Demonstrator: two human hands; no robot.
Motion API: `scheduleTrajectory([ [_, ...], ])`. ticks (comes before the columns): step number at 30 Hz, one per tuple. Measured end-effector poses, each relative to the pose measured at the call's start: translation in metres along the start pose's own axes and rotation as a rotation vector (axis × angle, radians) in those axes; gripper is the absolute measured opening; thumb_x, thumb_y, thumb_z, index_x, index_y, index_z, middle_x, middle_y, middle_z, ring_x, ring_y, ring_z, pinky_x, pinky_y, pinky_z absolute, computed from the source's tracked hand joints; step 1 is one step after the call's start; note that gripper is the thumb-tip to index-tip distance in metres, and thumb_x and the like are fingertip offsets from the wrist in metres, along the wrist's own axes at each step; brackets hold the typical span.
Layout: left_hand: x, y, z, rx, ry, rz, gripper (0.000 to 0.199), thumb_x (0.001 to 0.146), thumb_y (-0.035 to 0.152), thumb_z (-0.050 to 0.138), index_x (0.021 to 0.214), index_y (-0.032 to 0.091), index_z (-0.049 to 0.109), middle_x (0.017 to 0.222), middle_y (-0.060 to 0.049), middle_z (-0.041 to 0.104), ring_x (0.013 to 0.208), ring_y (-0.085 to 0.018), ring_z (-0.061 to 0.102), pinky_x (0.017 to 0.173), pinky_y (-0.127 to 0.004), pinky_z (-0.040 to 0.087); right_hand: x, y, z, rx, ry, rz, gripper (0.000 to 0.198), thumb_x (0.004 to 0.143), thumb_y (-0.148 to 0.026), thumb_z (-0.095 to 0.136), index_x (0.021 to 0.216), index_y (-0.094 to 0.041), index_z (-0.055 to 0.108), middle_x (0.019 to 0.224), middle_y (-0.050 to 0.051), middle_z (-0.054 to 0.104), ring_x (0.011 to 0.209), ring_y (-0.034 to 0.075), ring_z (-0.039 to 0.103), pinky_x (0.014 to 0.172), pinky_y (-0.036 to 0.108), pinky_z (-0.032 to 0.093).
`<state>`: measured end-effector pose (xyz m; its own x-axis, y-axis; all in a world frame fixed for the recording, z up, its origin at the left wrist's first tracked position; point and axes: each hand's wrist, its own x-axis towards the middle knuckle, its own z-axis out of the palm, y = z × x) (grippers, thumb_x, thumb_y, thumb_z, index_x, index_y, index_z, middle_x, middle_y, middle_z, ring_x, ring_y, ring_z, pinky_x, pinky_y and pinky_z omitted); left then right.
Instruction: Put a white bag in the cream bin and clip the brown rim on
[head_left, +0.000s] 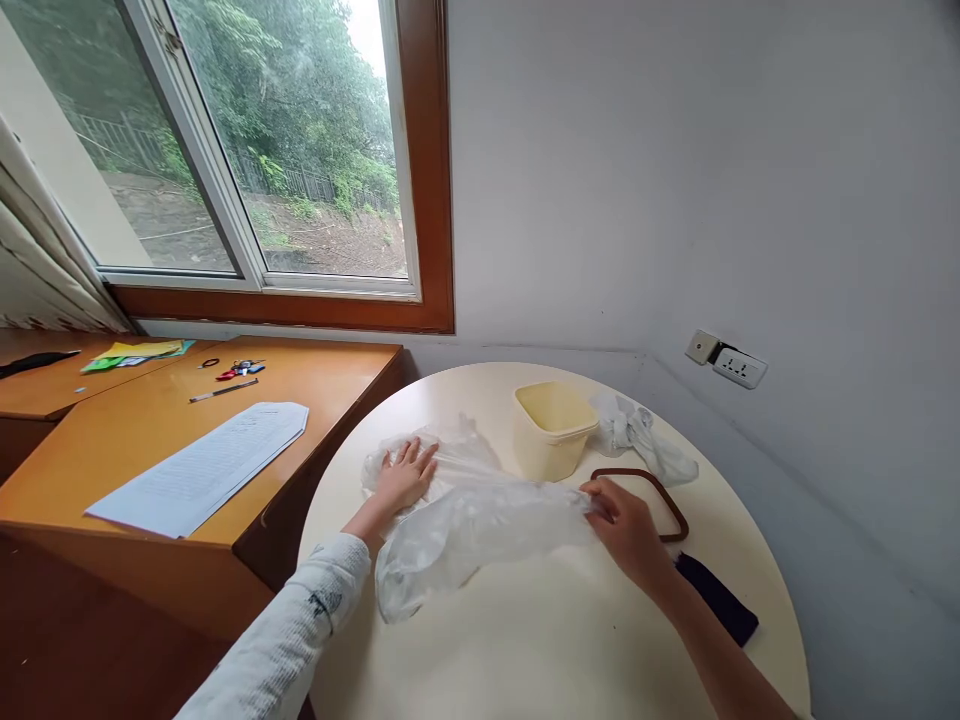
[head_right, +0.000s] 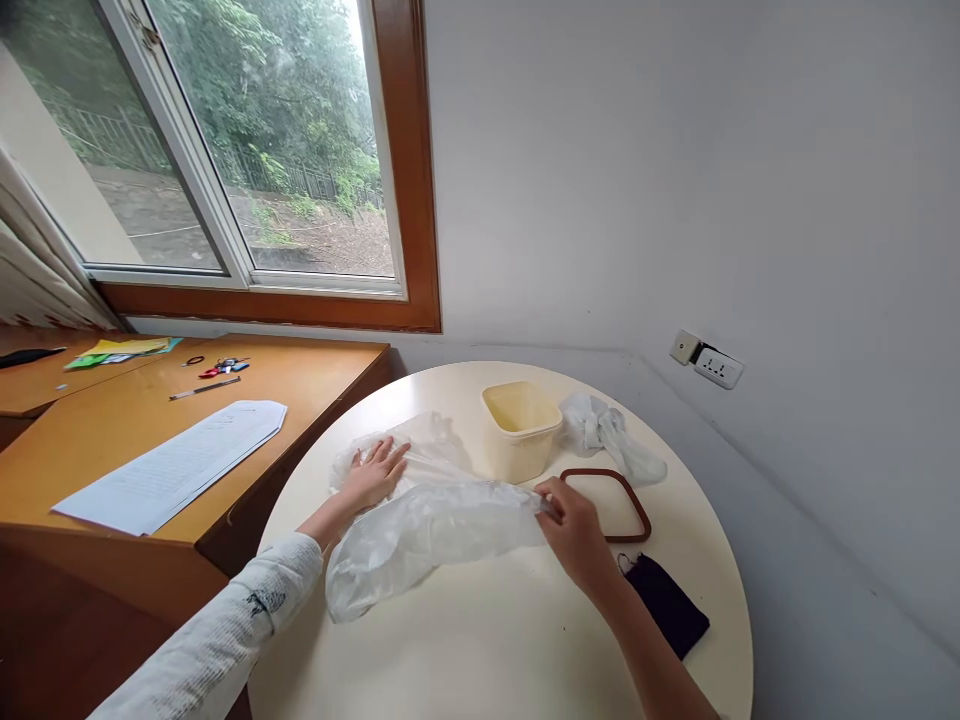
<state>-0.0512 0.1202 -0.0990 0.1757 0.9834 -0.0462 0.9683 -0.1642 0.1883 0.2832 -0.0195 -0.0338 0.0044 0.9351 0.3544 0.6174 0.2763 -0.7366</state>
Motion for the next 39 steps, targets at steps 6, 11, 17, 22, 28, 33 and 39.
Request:
scheduleTrajectory([
  [6,0.002,-0.001,0.003,0.03,0.034,-0.048,0.049,0.09,0.048,0.019,0.137,0.035,0.025,0.148,-0.004,0.019,0.135,-0.027,0.014,0.103,-0.056,0.008,0.005,-0.005,-0.019,-0.178,0.187,0.093,0.009,0.078,-0.029,0.048,0.082,-0.022,0.051,0.055,-0.005,0.047,0.047,0.012,0.042,0.049,0.024,0.038],
  [11,0.002,0.002,0.005,0.048,0.049,-0.084,0.052,0.089,0.052,0.018,0.137,0.033,0.025,0.148,-0.007,0.018,0.135,-0.028,0.015,0.103,-0.056,0.01,0.002,-0.023,-0.006,-0.311,0.342,-0.238,0.03,0.077,-0.023,0.05,0.107,-0.021,0.048,0.11,0.011,0.054,0.104,0.026,0.05,0.085,0.043,0.041],
  [17,0.003,0.007,0.008,0.068,0.065,-0.111,0.056,0.088,0.053,0.019,0.138,0.029,0.025,0.149,-0.01,0.016,0.135,-0.031,0.015,0.102,-0.057,0.011,-0.025,-0.07,0.056,-0.157,-0.064,-0.532,0.036,0.075,-0.001,0.04,0.101,-0.023,0.051,0.102,0.006,0.058,0.097,0.019,0.052,0.087,0.036,0.039],
  [22,0.004,0.008,0.01,0.08,0.078,-0.117,0.056,0.088,0.051,0.022,0.138,0.028,0.025,0.148,-0.01,0.016,0.134,-0.032,0.015,0.102,-0.057,0.01,-0.015,-0.102,0.111,-0.355,-0.368,-0.686,0.059,0.072,0.0,0.044,0.127,-0.023,0.035,0.132,0.009,0.042,0.122,0.022,0.035,0.099,0.041,0.023],
  [28,0.006,0.007,0.012,0.086,0.086,-0.116,0.056,0.087,0.052,0.022,0.138,0.029,0.026,0.148,-0.01,0.017,0.135,-0.031,0.016,0.102,-0.056,0.011,0.001,-0.102,0.138,-0.521,-0.538,-0.708,0.038,0.075,-0.005,0.046,0.111,-0.018,0.048,0.087,0.005,0.062,0.082,0.018,0.055,0.08,0.034,0.033],
  [33,0.014,0.003,0.012,0.071,0.097,-0.119,0.056,0.087,0.054,0.021,0.137,0.03,0.027,0.148,-0.01,0.018,0.134,-0.031,0.016,0.102,-0.057,0.013,-0.027,-0.082,0.116,-0.535,-0.516,-0.804,0.015,0.074,-0.004,0.046,0.07,-0.018,0.052,0.067,0.001,0.057,0.061,0.013,0.047,0.061,0.028,0.031],
  [39,0.025,0.001,0.011,0.039,0.103,-0.129,0.057,0.087,0.053,0.02,0.137,0.028,0.027,0.147,-0.01,0.02,0.134,-0.032,0.016,0.101,-0.058,0.013,-0.057,-0.07,0.066,-0.436,-0.276,-0.84,0.024,0.076,0.0,0.042,0.062,-0.019,0.046,0.06,0.0,0.047,0.057,0.012,0.038,0.058,0.028,0.029],
])
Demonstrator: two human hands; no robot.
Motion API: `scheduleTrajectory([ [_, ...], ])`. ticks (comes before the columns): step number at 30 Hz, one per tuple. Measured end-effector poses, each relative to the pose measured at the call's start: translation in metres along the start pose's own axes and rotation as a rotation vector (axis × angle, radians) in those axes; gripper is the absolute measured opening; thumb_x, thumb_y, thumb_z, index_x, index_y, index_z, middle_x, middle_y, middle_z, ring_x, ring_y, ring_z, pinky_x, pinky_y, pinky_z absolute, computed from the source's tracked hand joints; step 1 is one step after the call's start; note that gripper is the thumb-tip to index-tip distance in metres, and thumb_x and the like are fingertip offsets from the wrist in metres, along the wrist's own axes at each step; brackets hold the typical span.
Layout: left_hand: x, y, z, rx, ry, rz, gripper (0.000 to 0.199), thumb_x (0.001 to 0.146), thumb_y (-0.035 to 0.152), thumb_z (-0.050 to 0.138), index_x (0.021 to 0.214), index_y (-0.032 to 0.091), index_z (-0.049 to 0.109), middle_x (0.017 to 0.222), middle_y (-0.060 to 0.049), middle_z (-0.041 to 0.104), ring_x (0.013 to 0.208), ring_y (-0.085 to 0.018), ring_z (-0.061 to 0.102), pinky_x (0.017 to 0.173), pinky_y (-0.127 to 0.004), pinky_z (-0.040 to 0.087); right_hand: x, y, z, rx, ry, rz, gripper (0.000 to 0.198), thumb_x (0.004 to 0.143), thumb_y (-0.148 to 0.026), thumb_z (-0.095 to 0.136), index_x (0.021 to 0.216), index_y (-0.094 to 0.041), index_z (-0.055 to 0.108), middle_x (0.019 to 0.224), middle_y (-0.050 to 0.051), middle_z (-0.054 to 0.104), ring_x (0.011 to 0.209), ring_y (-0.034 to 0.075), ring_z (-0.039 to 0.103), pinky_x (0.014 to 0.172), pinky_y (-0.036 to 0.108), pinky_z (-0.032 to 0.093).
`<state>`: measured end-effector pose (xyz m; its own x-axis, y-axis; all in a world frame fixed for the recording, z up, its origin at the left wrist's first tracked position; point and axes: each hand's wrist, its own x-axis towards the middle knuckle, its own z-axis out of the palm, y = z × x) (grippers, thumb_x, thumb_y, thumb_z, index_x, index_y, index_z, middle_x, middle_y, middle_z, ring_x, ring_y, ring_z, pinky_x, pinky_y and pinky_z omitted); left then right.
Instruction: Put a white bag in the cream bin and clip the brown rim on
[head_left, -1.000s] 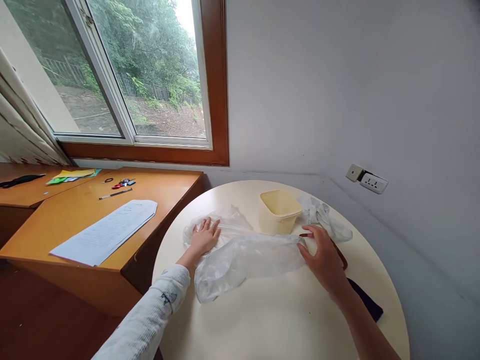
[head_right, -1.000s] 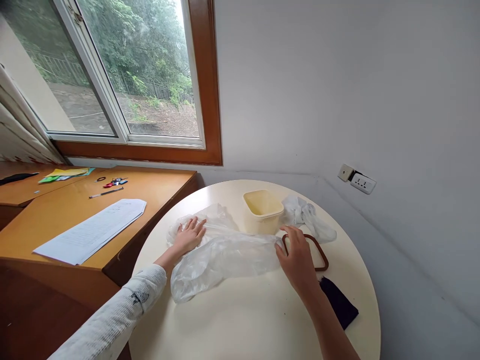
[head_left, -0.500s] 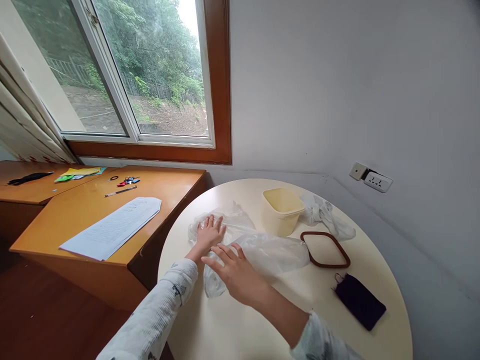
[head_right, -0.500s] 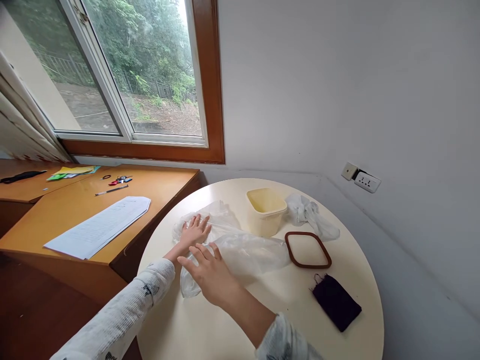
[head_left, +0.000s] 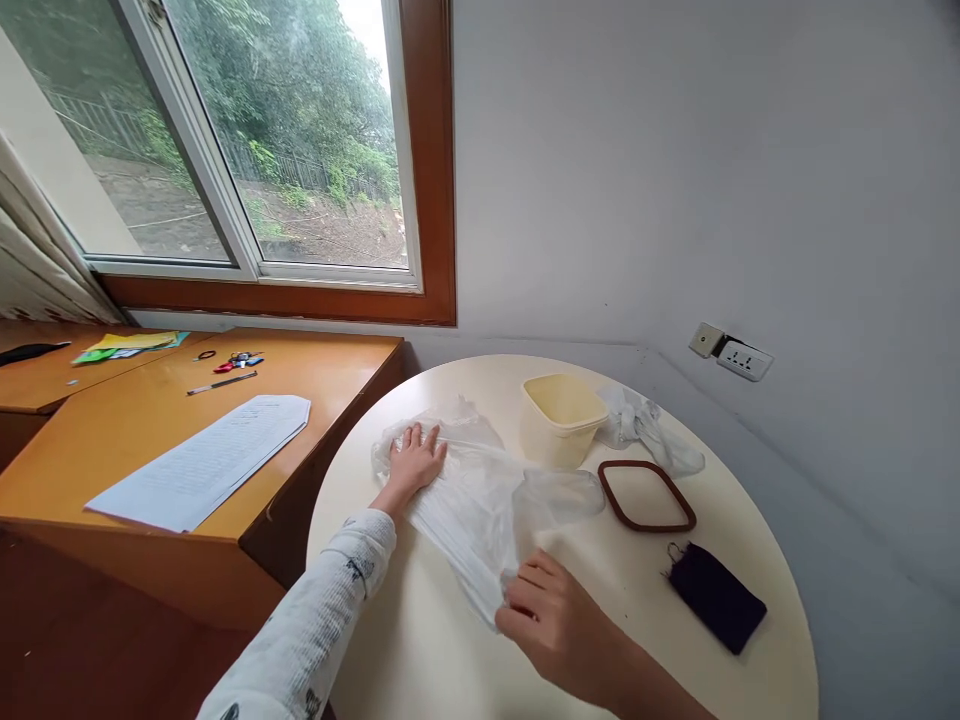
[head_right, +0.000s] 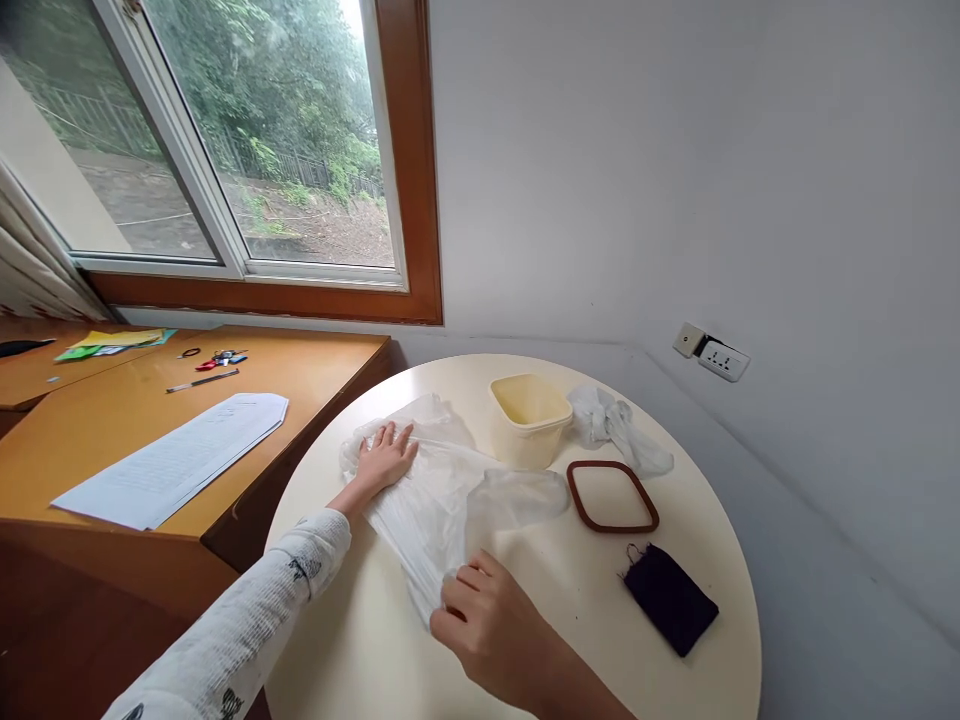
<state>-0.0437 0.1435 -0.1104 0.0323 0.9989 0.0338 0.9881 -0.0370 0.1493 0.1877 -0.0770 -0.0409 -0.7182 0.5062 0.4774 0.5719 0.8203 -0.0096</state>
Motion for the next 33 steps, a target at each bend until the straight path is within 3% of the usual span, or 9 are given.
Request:
scheduleTrajectory([
  [4,0.002,0.0,-0.001,-0.026,0.003,0.0,0.057,0.086,0.053,0.021,0.137,0.028,0.028,0.148,-0.01,0.02,0.134,-0.032,0.016,0.101,-0.058,0.013,-0.016,0.001,-0.012,0.04,0.168,0.11,0.026,0.076,0.002,0.039,0.064,-0.019,0.046,0.058,-0.001,0.044,0.057,0.013,0.036,0.058,0.029,0.031],
  [7,0.002,0.0,-0.002,-0.047,0.016,0.006,0.056,0.087,0.052,0.022,0.137,0.027,0.029,0.147,-0.011,0.02,0.134,-0.032,0.015,0.101,-0.059,0.013,-0.025,0.014,-0.007,0.124,0.288,0.283,0.022,0.079,-0.001,0.04,0.078,-0.02,0.05,0.064,0.0,0.048,0.063,0.014,0.042,0.061,0.031,0.037],
  [10,0.0,0.0,-0.002,-0.072,0.044,0.02,0.055,0.087,0.051,0.024,0.135,0.026,0.032,0.146,-0.012,0.023,0.134,-0.032,0.018,0.101,-0.059,0.013,-0.036,0.041,0.011,0.148,0.352,0.586,0.023,0.081,-0.008,0.041,0.098,-0.022,0.049,0.09,0.006,0.054,0.088,0.02,0.05,0.077,0.039,0.043],
  [14,-0.005,0.001,-0.006,-0.115,0.115,0.056,0.05,0.088,0.045,0.029,0.131,0.02,0.038,0.142,-0.014,0.031,0.131,-0.033,0.024,0.101,-0.057,0.016,-0.058,0.08,0.045,0.064,0.368,0.9,0.044,0.08,-0.018,0.043,0.124,-0.019,0.034,0.123,0.014,0.041,0.117,0.03,0.038,0.093,0.053,0.037],
  [20,-0.02,0.01,-0.029,-0.19,0.314,0.185,0.031,0.087,0.027,0.033,0.11,0.016,0.052,0.129,-0.013,0.045,0.121,-0.025,0.038,0.105,-0.043,0.021,-0.081,0.106,0.073,0.16,0.358,0.98,0.051,0.079,-0.025,0.045,0.129,-0.02,0.034,0.125,0.013,0.047,0.118,0.032,0.041,0.094,0.055,0.037],
  [24,-0.056,0.021,-0.056,-0.238,0.356,0.279,0.024,0.088,0.026,0.031,0.091,0.017,0.053,0.1,-0.01,0.057,0.096,-0.021,0.052,0.087,-0.037,0.039,-0.08,0.11,0.071,0.25,0.312,1.123,0.055,0.077,-0.03,0.045,0.129,-0.013,0.038,0.128,0.015,0.047,0.119,0.03,0.042,0.099,0.049,0.034],
  [28,-0.129,0.037,-0.084,-0.278,0.252,0.394,0.029,0.087,0.036,0.035,0.066,0.02,0.045,0.063,0.0,0.051,0.059,-0.013,0.049,0.058,-0.025,0.04,-0.074,0.11,0.063,0.426,0.359,1.193,0.059,0.073,-0.03,0.049,0.128,-0.012,0.042,0.128,0.014,0.048,0.117,0.028,0.045,0.1,0.043,0.034],
  [31,-0.184,0.048,-0.092,-0.318,-0.079,0.519,0.026,0.078,0.046,0.049,0.074,0.02,0.047,0.07,0.0,0.054,0.059,-0.014,0.048,0.055,-0.025,0.037,-0.068,0.108,0.057,0.622,0.467,1.214,0.053,0.068,-0.029,0.055,0.12,-0.018,0.052,0.118,0.009,0.057,0.107,0.027,0.053,0.094,0.041,0.039],
  [33,-0.207,0.052,-0.087,-0.275,-0.158,0.518,0.039,0.066,0.052,0.061,0.084,0.02,0.05,0.082,-0.003,0.057,0.071,-0.019,0.051,0.063,-0.03,0.04,-0.064,0.106,0.053,0.768,0.529,1.225,0.047,0.067,-0.03,0.058,0.112,-0.017,0.057,0.106,0.008,0.063,0.096,0.026,0.058,0.086,0.039,0.044],
])
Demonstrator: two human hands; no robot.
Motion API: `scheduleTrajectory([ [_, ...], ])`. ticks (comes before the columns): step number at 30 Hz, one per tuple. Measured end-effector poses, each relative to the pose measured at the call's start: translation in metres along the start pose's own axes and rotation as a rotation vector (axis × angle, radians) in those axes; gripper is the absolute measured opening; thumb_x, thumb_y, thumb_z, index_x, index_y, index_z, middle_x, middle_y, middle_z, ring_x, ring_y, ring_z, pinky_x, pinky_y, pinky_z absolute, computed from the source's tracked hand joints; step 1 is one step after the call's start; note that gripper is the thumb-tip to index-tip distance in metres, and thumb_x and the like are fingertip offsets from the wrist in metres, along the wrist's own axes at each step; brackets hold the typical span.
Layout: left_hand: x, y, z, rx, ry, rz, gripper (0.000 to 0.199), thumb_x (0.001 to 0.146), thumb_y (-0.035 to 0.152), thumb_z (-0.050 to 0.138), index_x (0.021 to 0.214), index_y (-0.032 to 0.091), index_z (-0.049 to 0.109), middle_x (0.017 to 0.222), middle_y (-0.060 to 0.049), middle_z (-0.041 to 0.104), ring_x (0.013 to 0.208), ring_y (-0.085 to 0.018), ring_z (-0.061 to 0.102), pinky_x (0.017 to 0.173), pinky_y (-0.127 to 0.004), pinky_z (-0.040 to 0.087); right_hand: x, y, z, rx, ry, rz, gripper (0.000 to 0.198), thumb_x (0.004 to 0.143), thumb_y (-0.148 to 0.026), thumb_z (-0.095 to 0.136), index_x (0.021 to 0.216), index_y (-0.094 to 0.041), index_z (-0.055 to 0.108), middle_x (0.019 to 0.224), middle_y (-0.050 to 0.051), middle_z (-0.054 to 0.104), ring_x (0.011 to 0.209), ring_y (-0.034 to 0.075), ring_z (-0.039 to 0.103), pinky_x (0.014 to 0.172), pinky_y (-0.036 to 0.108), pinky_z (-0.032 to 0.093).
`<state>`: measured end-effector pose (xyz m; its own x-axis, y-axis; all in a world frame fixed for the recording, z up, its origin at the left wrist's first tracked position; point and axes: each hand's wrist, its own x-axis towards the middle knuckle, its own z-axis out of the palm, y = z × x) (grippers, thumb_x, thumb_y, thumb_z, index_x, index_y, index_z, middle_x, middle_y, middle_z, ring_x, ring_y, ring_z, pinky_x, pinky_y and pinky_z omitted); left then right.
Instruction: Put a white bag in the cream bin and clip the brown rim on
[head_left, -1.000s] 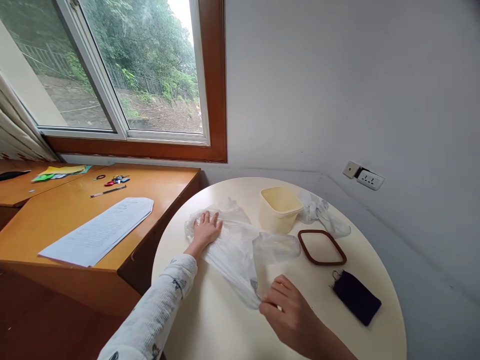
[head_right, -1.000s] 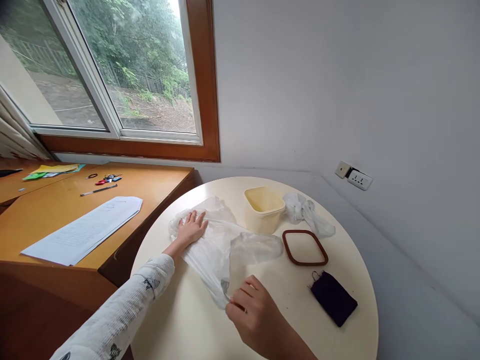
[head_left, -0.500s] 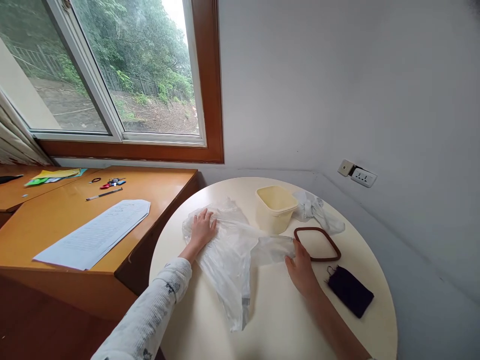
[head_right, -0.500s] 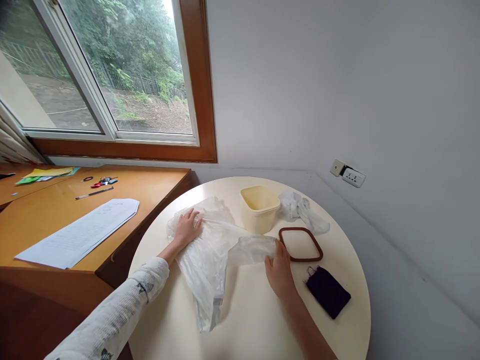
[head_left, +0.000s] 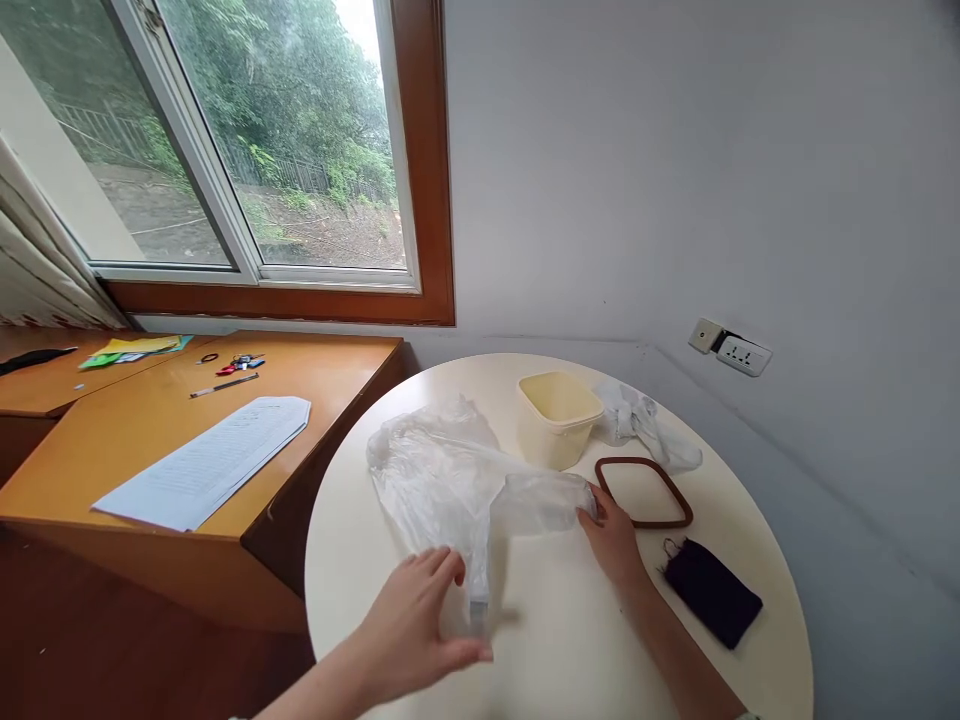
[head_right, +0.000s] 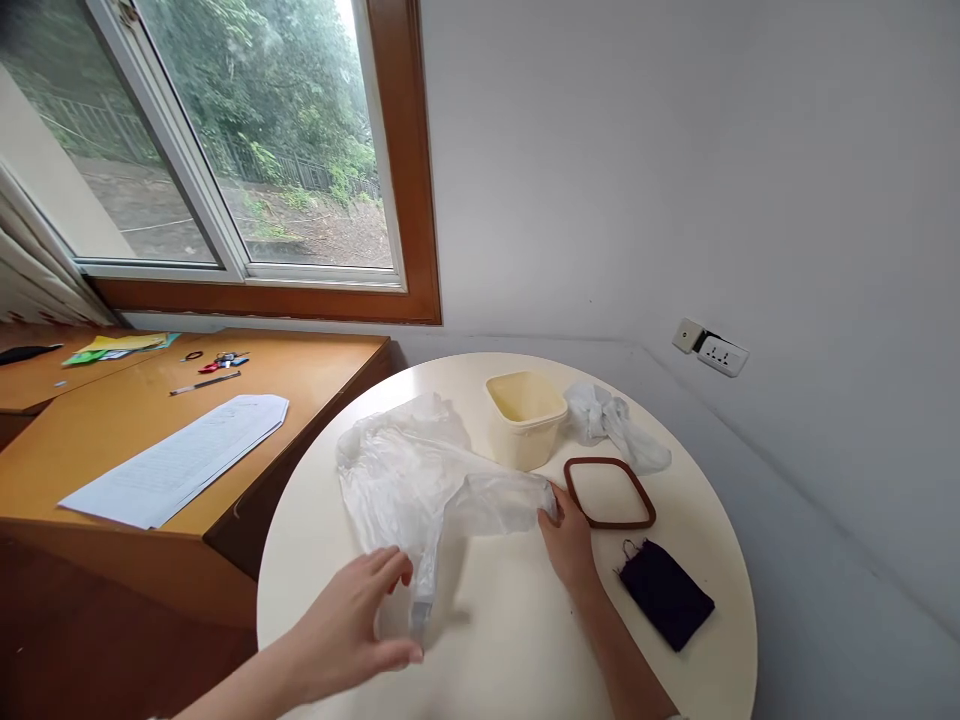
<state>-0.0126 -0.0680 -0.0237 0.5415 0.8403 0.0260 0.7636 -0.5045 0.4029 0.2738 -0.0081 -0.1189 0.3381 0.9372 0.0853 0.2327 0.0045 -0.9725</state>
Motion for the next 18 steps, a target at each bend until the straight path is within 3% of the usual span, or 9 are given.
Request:
scheduleTrajectory([
  [2,-0.009,0.003,0.011,0.046,-0.041,-0.051,0.036,0.065,0.045,0.063,0.088,0.02,0.052,0.09,-0.005,0.057,0.079,-0.023,0.051,0.069,-0.034,0.04,0.0,-0.006,-0.002,0.079,-0.009,0.016,0.04,0.067,-0.034,0.06,0.102,-0.015,0.06,0.094,0.007,0.066,0.087,0.024,0.06,0.078,0.035,0.047],
  [5,-0.011,-0.003,0.018,0.079,-0.063,-0.118,0.009,0.077,0.027,0.048,0.081,0.019,0.052,0.088,-0.006,0.057,0.079,-0.022,0.051,0.071,-0.035,0.04,0.0,-0.014,-0.007,0.108,-0.002,-0.004,0.033,0.072,-0.04,0.057,0.093,-0.015,0.06,0.084,0.005,0.065,0.078,0.021,0.06,0.069,0.03,0.048],
  [6,-0.011,-0.004,0.017,0.068,-0.065,-0.116,0.01,0.079,0.024,0.044,0.079,0.019,0.052,0.087,-0.006,0.056,0.079,-0.021,0.052,0.072,-0.035,0.04,0.0,-0.017,-0.009,0.113,0.008,-0.011,0.032,0.074,-0.041,0.055,0.093,-0.016,0.06,0.081,0.004,0.064,0.076,0.019,0.059,0.067,0.028,0.048],
  [9,-0.012,-0.004,0.012,0.015,-0.073,-0.013,0.023,0.08,0.04,0.047,0.091,0.021,0.053,0.096,-0.007,0.056,0.087,-0.023,0.051,0.081,-0.041,0.04,0.003,-0.024,-0.016,0.104,0.067,-0.035,0.032,0.078,-0.044,0.049,0.092,-0.017,0.058,0.075,0.002,0.061,0.07,0.017,0.055,0.062,0.026,0.046],
  [11,-0.013,-0.001,0.013,0.035,-0.066,0.057,0.045,0.069,0.052,0.058,0.101,0.022,0.052,0.104,-0.008,0.054,0.096,-0.028,0.049,0.093,-0.049,0.033,0.005,-0.029,-0.018,0.076,0.117,-0.052,0.032,0.078,-0.046,0.048,0.087,-0.017,0.058,0.071,0.001,0.059,0.068,0.016,0.052,0.062,0.025,0.044],
  [13,-0.013,0.002,0.02,0.099,-0.028,0.065,0.044,0.065,0.046,0.064,0.1,0.022,0.053,0.105,-0.008,0.055,0.1,-0.03,0.048,0.098,-0.053,0.026,0.007,-0.034,-0.019,0.041,0.161,-0.069,0.031,0.078,-0.046,0.047,0.083,-0.017,0.057,0.07,0.001,0.057,0.067,0.016,0.05,0.062,0.025,0.042],
  [16,-0.009,-0.001,0.03,0.124,0.051,0.037,0.01,0.071,0.018,0.051,0.081,0.02,0.054,0.093,-0.006,0.058,0.091,-0.024,0.053,0.092,-0.044,0.035,0.011,-0.042,-0.019,-0.014,0.213,-0.088,0.032,0.08,-0.046,0.043,0.083,-0.016,0.057,0.073,0.002,0.057,0.068,0.016,0.05,0.062,0.025,0.04],
  [18,-0.004,-0.01,0.03,0.038,0.075,-0.008,0.012,0.072,0.011,0.042,0.073,0.02,0.05,0.081,-0.005,0.057,0.076,-0.019,0.054,0.074,-0.033,0.043,0.014,-0.046,-0.02,-0.054,0.237,-0.088,0.034,0.081,-0.045,0.04,0.084,-0.016,0.057,0.073,0.003,0.057,0.067,0.016,0.05,0.059,0.026,0.039],
])
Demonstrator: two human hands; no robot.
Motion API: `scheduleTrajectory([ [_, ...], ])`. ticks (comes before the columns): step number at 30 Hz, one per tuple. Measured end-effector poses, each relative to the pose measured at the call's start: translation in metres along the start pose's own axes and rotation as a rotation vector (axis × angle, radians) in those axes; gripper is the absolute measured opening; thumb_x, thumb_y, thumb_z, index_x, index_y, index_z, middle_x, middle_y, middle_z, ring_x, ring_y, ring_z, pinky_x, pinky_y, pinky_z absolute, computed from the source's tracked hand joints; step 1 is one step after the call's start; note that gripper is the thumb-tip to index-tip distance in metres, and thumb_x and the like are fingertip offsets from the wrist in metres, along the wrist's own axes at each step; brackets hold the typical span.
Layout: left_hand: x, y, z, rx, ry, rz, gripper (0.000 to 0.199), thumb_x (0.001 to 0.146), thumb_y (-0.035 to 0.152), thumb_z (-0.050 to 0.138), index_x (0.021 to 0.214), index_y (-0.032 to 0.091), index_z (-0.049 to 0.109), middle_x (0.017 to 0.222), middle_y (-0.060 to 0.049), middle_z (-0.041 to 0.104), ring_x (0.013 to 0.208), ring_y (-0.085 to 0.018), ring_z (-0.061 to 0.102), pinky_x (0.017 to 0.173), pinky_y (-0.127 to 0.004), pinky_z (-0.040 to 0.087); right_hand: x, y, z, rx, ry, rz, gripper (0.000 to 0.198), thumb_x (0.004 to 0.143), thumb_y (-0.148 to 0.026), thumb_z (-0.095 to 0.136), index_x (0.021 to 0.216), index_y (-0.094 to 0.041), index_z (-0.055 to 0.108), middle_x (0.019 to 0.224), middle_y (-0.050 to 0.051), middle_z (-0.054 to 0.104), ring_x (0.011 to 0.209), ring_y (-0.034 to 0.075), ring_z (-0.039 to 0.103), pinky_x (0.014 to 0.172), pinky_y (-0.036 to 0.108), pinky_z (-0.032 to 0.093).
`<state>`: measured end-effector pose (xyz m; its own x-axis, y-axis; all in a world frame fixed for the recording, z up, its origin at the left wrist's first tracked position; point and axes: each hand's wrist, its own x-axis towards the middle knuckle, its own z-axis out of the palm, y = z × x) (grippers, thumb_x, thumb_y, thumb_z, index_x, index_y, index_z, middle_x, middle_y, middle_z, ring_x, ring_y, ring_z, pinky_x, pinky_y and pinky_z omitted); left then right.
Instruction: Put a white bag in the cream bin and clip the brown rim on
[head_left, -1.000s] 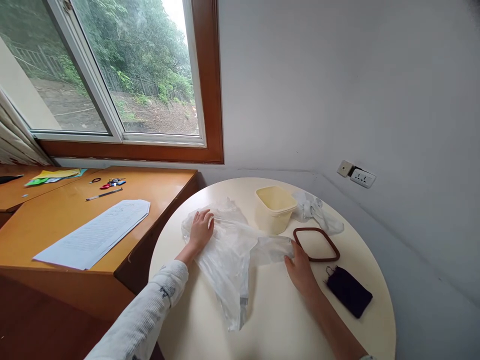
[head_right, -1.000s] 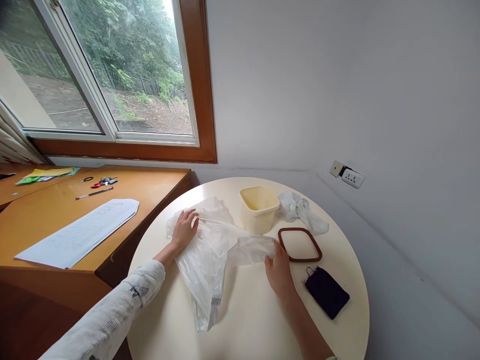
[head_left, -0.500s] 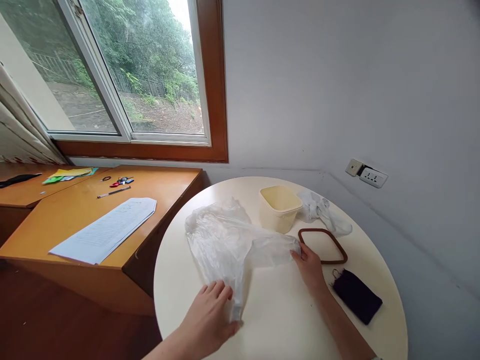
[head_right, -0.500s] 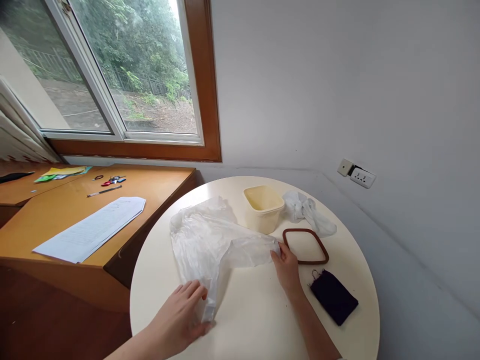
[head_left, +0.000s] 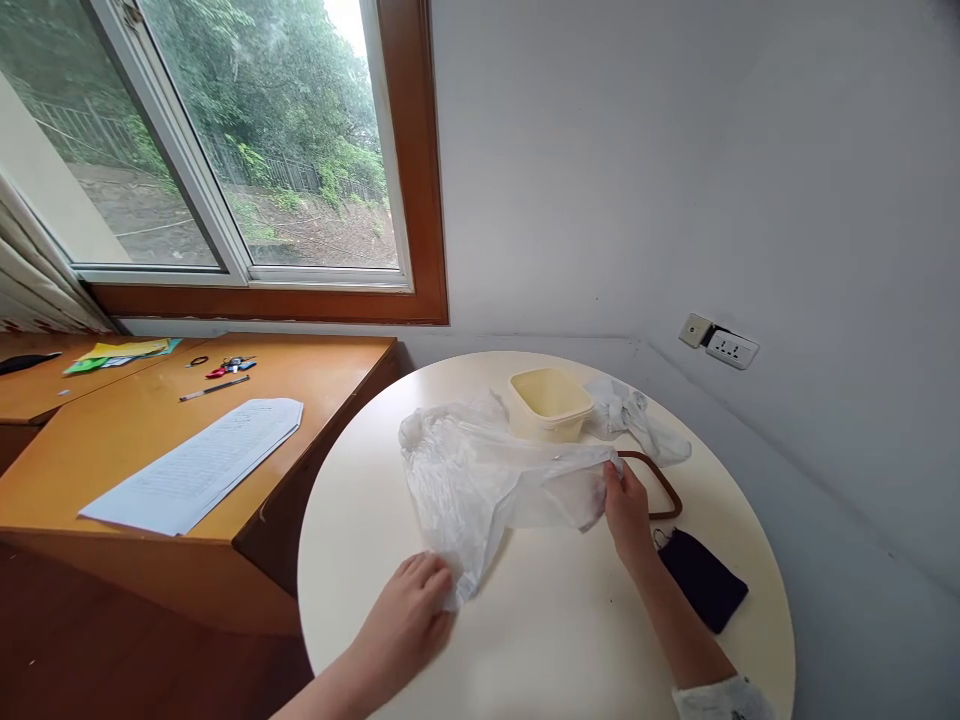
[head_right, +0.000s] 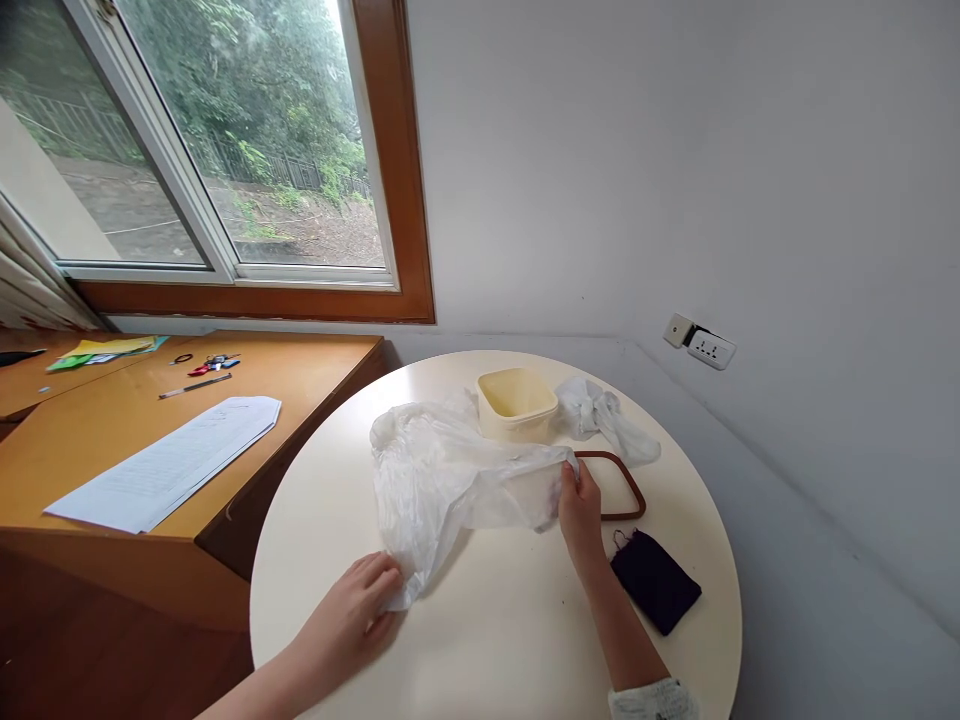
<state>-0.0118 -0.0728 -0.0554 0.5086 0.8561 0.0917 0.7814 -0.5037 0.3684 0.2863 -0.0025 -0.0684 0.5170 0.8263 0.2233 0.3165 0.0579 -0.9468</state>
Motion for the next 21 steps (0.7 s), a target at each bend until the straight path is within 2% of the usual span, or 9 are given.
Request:
scheduleTrajectory([
  [3,0.007,-0.02,-0.01,-0.186,0.061,-0.163,0.012,0.078,0.016,0.035,0.071,0.021,0.044,0.065,0.0,0.052,0.058,-0.014,0.049,0.055,-0.025,0.039,0.005,-0.003,-0.005,-0.077,0.024,-0.003,0.034,0.081,-0.045,0.038,0.077,-0.016,0.056,0.064,0.003,0.054,0.06,0.017,0.047,0.056,0.027,0.036],
  [7,0.013,-0.045,-0.035,-0.41,0.216,-0.388,0.013,0.08,0.031,0.038,0.073,0.021,0.042,0.049,0.006,0.042,0.046,-0.011,0.041,0.047,-0.021,0.032,0.009,-0.003,-0.016,-0.166,0.054,-0.041,0.029,0.079,-0.041,0.039,0.074,-0.018,0.056,0.065,0.004,0.056,0.063,0.019,0.047,0.06,0.029,0.034],
  [11,0.017,-0.054,-0.057,-0.53,0.303,-0.577,0.012,0.073,0.034,0.045,0.076,0.022,0.041,0.045,0.008,0.045,0.039,-0.01,0.041,0.041,-0.02,0.031,0.013,0.0,-0.023,-0.198,0.059,-0.033,0.023,0.075,-0.036,0.044,0.083,-0.019,0.058,0.074,0.005,0.06,0.07,0.021,0.049,0.063,0.029,0.032],
  [14,0.021,-0.055,-0.065,-0.583,0.31,-0.638,0.015,0.072,0.036,0.047,0.075,0.022,0.04,0.044,0.008,0.047,0.039,-0.011,0.041,0.04,-0.02,0.032,0.015,0.003,-0.023,-0.166,0.012,0.019,0.019,0.072,-0.036,0.048,0.07,-0.019,0.058,0.063,0.003,0.057,0.065,0.02,0.048,0.06,0.029,0.032],
  [17,0.022,-0.055,-0.068,-0.691,0.266,-0.646,0.024,0.071,0.042,0.052,0.074,0.022,0.04,0.046,0.008,0.046,0.042,-0.01,0.042,0.043,-0.02,0.034,0.015,0.007,-0.024,-0.066,-0.109,0.107,0.022,0.071,-0.037,0.049,0.064,-0.018,0.058,0.054,0.001,0.055,0.059,0.02,0.05,0.055,0.029,0.036],
  [19,0.021,-0.054,-0.071,-0.79,0.224,-0.624,0.028,0.071,0.045,0.055,0.077,0.021,0.041,0.053,0.006,0.048,0.048,-0.011,0.047,0.049,-0.021,0.039,0.012,0.009,-0.029,0.017,-0.208,0.162,0.028,0.073,-0.041,0.048,0.074,-0.017,0.062,0.06,0.003,0.06,0.06,0.02,0.055,0.055,0.029,0.041],
  [21,0.019,-0.05,-0.077,-0.896,0.153,-0.592,0.03,0.073,0.047,0.055,0.083,0.021,0.041,0.064,0.003,0.054,0.059,-0.013,0.053,0.061,-0.025,0.045,0.008,0.009,-0.036,0.13,-0.317,0.217,0.036,0.076,-0.045,0.046,0.091,-0.017,0.063,0.075,0.006,0.066,0.066,0.02,0.059,0.058,0.03,0.046],
])
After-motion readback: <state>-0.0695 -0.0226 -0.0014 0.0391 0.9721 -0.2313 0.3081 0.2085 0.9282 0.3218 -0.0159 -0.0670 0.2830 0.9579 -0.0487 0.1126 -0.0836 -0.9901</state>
